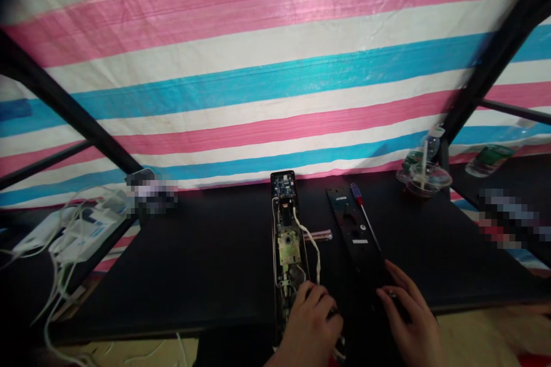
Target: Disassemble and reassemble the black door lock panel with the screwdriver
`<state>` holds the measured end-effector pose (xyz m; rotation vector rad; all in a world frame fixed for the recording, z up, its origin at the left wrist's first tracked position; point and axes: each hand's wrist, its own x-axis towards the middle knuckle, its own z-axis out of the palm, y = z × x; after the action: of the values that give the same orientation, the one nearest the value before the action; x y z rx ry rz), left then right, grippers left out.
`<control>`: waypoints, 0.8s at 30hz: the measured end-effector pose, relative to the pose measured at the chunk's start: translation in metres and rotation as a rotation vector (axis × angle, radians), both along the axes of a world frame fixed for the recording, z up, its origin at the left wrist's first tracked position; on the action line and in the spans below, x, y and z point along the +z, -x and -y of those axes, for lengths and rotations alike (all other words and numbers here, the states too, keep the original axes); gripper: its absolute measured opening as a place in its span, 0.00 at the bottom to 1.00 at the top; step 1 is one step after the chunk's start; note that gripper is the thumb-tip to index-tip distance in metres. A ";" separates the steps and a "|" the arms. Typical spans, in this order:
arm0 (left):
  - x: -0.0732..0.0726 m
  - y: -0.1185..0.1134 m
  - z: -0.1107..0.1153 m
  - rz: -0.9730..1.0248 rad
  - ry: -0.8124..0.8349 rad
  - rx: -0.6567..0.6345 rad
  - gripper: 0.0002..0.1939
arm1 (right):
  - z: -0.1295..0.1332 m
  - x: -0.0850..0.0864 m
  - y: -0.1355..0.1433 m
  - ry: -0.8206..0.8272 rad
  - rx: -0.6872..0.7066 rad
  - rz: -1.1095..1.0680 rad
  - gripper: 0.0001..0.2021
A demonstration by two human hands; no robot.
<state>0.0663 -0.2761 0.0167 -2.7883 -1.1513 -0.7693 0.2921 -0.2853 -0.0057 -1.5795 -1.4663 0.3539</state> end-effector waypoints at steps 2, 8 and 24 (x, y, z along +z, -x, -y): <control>0.013 0.004 -0.003 0.015 0.060 -0.081 0.06 | 0.003 0.005 0.005 0.019 -0.022 -0.057 0.15; 0.058 0.013 -0.006 0.303 0.124 -0.125 0.08 | 0.006 0.009 0.006 0.172 -0.040 -0.234 0.18; 0.134 0.063 0.003 0.934 0.373 -0.068 0.10 | 0.005 0.010 0.023 0.298 -0.198 -0.288 0.22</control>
<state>0.0030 -0.2786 0.1507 -2.7580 -1.3831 -2.2101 0.2695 -0.2907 0.0046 -1.8048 -1.0619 0.6774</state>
